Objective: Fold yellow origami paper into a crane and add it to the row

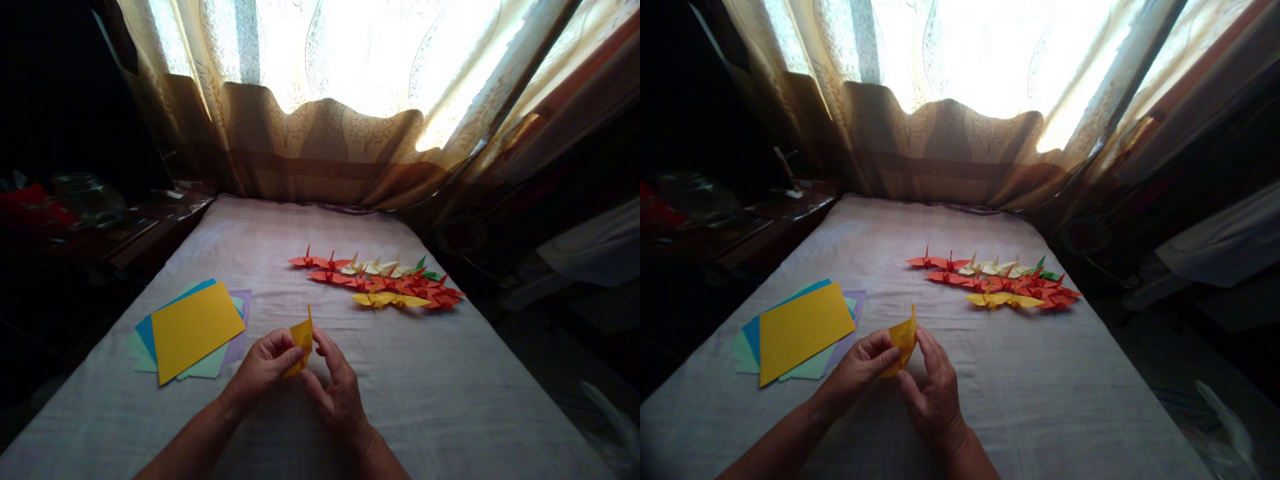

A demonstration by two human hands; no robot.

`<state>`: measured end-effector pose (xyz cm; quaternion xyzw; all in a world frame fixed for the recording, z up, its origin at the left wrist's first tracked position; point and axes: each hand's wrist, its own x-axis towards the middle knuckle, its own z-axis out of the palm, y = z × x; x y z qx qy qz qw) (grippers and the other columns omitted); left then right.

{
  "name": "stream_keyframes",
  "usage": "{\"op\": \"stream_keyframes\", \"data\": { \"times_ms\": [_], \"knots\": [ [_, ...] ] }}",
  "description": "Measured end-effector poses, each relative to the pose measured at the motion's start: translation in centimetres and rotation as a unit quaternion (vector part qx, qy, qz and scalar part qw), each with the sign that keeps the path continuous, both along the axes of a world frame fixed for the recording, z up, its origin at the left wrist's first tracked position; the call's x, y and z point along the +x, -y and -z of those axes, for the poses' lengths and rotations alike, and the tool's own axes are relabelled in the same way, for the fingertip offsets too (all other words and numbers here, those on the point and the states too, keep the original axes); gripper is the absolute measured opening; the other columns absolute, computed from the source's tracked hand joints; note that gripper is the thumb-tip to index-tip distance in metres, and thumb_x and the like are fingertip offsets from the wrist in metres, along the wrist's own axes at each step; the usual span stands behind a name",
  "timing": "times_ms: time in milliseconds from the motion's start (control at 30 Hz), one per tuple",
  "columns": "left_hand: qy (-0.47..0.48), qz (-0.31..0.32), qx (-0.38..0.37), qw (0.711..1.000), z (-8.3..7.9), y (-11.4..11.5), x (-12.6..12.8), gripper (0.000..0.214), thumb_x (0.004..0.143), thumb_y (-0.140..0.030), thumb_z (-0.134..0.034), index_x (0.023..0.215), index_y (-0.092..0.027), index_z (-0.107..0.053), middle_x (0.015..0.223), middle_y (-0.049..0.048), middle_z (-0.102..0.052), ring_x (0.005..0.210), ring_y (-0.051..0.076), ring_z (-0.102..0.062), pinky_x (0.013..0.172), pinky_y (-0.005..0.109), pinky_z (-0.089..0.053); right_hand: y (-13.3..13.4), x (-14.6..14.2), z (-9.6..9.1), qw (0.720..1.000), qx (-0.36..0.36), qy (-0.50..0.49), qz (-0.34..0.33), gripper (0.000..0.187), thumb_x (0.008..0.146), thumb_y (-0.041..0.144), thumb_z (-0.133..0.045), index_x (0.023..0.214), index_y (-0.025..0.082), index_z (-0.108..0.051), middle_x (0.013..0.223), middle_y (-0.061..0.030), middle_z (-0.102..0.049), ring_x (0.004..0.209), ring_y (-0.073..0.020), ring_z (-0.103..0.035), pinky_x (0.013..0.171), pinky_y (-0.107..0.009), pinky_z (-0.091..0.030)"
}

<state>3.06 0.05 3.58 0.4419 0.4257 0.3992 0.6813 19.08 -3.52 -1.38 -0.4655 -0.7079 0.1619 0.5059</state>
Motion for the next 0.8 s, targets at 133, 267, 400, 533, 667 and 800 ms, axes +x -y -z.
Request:
{"op": "stream_keyframes", "data": {
  "times_ms": [133, 267, 400, 533, 667, 800],
  "knots": [
    [0.056, -0.004, -0.063, 0.996, 0.1, 0.1, -0.1, 0.053, 0.055, -0.054, -0.089, 0.065, -0.016, -0.053, 0.063, -0.0046, -0.057, 0.055, 0.008, -0.049, 0.054, 0.019, -0.038, 0.1, -0.3, 0.0, 0.999, -0.020, -0.033, -0.005, 0.052, 0.092, 0.031, -0.060, 0.142, 0.026, -0.048, 0.132, -0.0089, -0.063, 0.113, -0.0234, -0.065, 0.090, -0.036, -0.059],
    [0.088, -0.004, -0.081, 0.993, 0.3, 0.3, 0.0, 0.049, 0.053, -0.050, -0.091, 0.069, -0.015, -0.061, 0.069, -0.0004, -0.066, 0.062, 0.012, -0.058, 0.060, 0.021, -0.044, 0.3, -0.4, -0.6, 0.996, -0.051, -0.076, -0.017, 0.048, 0.091, 0.031, -0.061, 0.138, 0.025, -0.052, 0.128, -0.0086, -0.066, 0.105, -0.0220, -0.069, 0.088, -0.033, -0.059],
    [0.087, -0.007, -0.048, 0.995, 0.2, 0.2, 0.0, 0.043, 0.060, -0.050, -0.088, 0.074, -0.015, -0.066, 0.079, 0.0034, -0.072, 0.079, 0.017, -0.065, 0.076, 0.026, -0.048, 0.2, -0.3, -1.7, 0.979, -0.136, -0.142, -0.049, 0.037, 0.096, 0.033, -0.052, 0.131, 0.022, -0.057, 0.117, -0.0080, -0.071, 0.098, -0.0205, -0.071, 0.085, -0.030, -0.058],
    [0.055, -0.037, -0.024, 0.998, 0.5, -0.7, -0.5, 0.047, 0.065, -0.057, -0.082, 0.083, -0.016, -0.066, 0.080, 0.0035, -0.072, 0.078, 0.018, -0.066, 0.075, 0.027, -0.050, -0.8, 0.3, -1.5, 0.955, -0.205, -0.212, -0.040, 0.033, 0.096, 0.037, -0.049, 0.123, 0.019, -0.058, 0.107, -0.0083, -0.073, 0.089, -0.0188, -0.072, 0.076, -0.027, -0.059],
    [-0.047, -0.073, -0.002, 0.996, 1.7, -1.9, -1.8, 0.050, 0.068, -0.063, -0.073, 0.084, -0.018, -0.058, 0.073, 0.0003, -0.069, 0.063, 0.016, -0.064, 0.060, 0.026, -0.049, -2.3, 1.2, 0.7, 0.949, -0.196, -0.246, 0.021, 0.045, 0.093, 0.037, -0.052, 0.134, 0.018, -0.052, 0.098, -0.0083, -0.074, 0.073, -0.0177, -0.072, 0.060, -0.025, -0.059],
    [-0.259, -0.093, 0.129, 0.953, 2.7, -2.5, -3.0, 0.033, 0.081, -0.051, -0.060, 0.098, -0.022, -0.061, 0.076, 0.0002, -0.071, 0.064, 0.018, -0.066, 0.057, 0.025, -0.046, -2.9, 1.9, 2.5, 0.951, -0.209, -0.225, 0.027, 0.053, 0.093, 0.036, -0.048, 0.143, 0.017, -0.043, 0.103, -0.0108, -0.074, 0.073, -0.0184, -0.073, 0.060, -0.028, -0.060]
  ]
}}
